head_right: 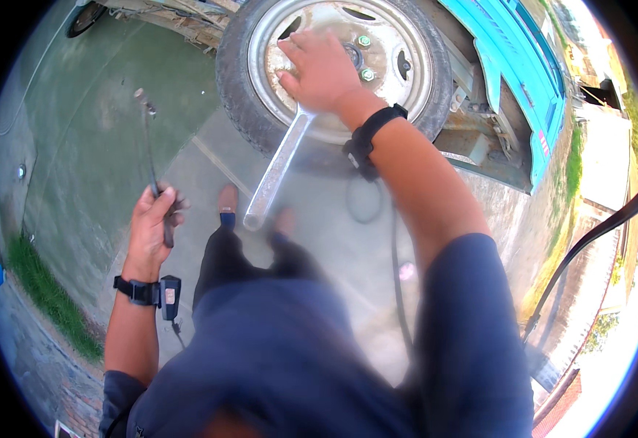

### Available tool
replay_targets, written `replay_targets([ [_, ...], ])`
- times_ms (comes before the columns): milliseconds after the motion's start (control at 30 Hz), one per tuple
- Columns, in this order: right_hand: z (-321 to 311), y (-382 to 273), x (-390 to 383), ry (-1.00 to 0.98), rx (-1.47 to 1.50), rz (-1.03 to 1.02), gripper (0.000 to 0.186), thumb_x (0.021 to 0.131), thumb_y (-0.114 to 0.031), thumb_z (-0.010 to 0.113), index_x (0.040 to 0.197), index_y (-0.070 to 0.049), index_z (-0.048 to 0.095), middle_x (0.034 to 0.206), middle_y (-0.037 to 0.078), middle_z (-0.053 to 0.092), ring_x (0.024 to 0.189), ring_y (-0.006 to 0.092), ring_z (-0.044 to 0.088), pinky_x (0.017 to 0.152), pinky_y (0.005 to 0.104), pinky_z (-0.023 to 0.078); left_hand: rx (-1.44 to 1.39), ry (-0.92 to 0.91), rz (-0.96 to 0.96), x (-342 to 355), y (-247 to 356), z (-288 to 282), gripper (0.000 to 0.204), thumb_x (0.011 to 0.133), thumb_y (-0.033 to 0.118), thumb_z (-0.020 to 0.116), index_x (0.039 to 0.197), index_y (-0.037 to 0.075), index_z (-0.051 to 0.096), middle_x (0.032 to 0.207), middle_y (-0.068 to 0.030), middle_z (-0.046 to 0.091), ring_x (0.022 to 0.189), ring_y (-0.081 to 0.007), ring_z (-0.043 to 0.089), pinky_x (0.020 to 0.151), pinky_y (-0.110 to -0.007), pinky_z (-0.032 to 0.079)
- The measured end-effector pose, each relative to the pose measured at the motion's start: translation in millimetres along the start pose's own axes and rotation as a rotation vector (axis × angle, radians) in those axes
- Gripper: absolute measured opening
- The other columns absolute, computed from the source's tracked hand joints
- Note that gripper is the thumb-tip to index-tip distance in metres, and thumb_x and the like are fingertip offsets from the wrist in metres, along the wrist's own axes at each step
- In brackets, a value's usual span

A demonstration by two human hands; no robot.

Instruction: The person removes a wheel cover by hand and using a screwdriver, then uses an adjustable wrench to loosen the lug nuts on a wheel of a small blue truck.

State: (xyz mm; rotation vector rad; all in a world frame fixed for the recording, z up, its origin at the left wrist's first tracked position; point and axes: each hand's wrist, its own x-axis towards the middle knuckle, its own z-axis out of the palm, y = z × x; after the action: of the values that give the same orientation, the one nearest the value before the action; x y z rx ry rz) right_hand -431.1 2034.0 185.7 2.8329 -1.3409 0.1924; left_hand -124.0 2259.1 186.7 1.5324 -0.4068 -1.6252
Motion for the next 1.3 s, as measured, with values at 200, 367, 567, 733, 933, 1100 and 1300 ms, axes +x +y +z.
replay_targets([
  [200, -47.0, -44.0, -53.1, 0.287, 0.37, 0.338, 0.034, 0.087, -0.033, 0.063, 0.111, -0.008, 0.064, 0.108, 0.014, 0.064, 0.105, 0.0343, 0.06, 0.09, 0.0422, 0.047, -0.051, -0.081, 0.054, 76.8, 1.2, 85.3, 0.026, 0.09, 0.02, 0.07, 0.104, 0.004, 0.055, 0.115, -0.0133, 0.06, 0.106, -0.0265, 0.06, 0.091, -0.045, 0.049],
  [367, -54.2, -115.9, -156.4, -0.31, 0.756, 0.514, 0.031, 0.091, -0.033, 0.063, 0.104, -0.004, 0.064, 0.088, 0.012, 0.065, 0.078, 0.018, 0.063, 0.073, 0.0303, 0.05, -0.027, -0.109, 0.034, 103.7, 15.9, 114.8, 0.029, 0.089, 0.021, 0.071, 0.106, 0.002, 0.057, 0.105, -0.0099, 0.066, 0.097, -0.0226, 0.063, 0.087, -0.041, 0.051],
  [567, -14.2, -180.8, -151.7, -0.199, 1.919, 0.87, 0.04, 0.099, -0.035, 0.053, 0.119, -0.001, 0.055, 0.094, 0.008, 0.064, 0.086, 0.0213, 0.065, 0.079, 0.0344, 0.053, -0.04, -0.156, 0.033, 105.6, 15.5, 125.5, 0.031, 0.09, 0.021, 0.07, 0.109, 0.001, 0.056, 0.102, -0.0087, 0.067, 0.093, -0.0214, 0.065, 0.084, -0.04, 0.052],
  [733, -7.4, -191.2, -140.6, -0.18, 2.2, 1.133, 0.033, 0.102, -0.034, 0.046, 0.112, -0.003, 0.051, 0.089, 0.009, 0.062, 0.081, 0.0236, 0.066, 0.074, 0.0361, 0.054, -0.101, -0.083, 0.062, 105.3, 15.7, 125.6, 0.032, 0.087, 0.013, 0.073, 0.106, -0.003, 0.054, 0.1, -0.0114, 0.063, 0.088, -0.0226, 0.064, 0.08, -0.039, 0.055],
  [933, -21.4, -182.2, -157.5, -0.183, 2.041, 1.141, 0.027, 0.102, -0.033, 0.046, 0.1, -0.006, 0.052, 0.08, 0.006, 0.059, 0.066, 0.0186, 0.06, 0.059, 0.032, 0.05, -0.126, -0.048, 0.089, 96.1, 9.0, 128.9, 0.029, 0.087, 0.014, 0.074, 0.099, -0.001, 0.053, 0.097, -0.0113, 0.061, 0.087, -0.0233, 0.063, 0.074, -0.04, 0.055],
  [1100, -50.0, -139.9, -196.7, -0.202, 1.834, 1.141, 0.028, 0.102, -0.034, 0.047, 0.095, -0.007, 0.051, 0.07, 0.004, 0.053, 0.055, 0.0144, 0.053, 0.05, 0.028, 0.042, -0.141, 0.08, 0.128, 119.0, 9.4, 122.1, 0.027, 0.086, 0.015, 0.075, 0.091, 0.002, 0.051, 0.091, -0.0084, 0.058, 0.081, -0.021, 0.06, 0.07, -0.04, 0.055],
  [1300, -66.4, -110.7, -204.1, -0.215, 1.708, 1.013, 0.031, 0.101, -0.037, 0.048, 0.09, -0.008, 0.05, 0.062, 0.002, 0.05, 0.045, 0.011, 0.045, 0.044, 0.0255, 0.036, -0.11, 0.049, 0.112, 109.7, 21.2, 123.7, 0.031, 0.086, 0.018, 0.075, 0.092, 0.001, 0.049, 0.093, -0.0101, 0.058, 0.083, -0.0219, 0.06, 0.074, -0.04, 0.054],
])
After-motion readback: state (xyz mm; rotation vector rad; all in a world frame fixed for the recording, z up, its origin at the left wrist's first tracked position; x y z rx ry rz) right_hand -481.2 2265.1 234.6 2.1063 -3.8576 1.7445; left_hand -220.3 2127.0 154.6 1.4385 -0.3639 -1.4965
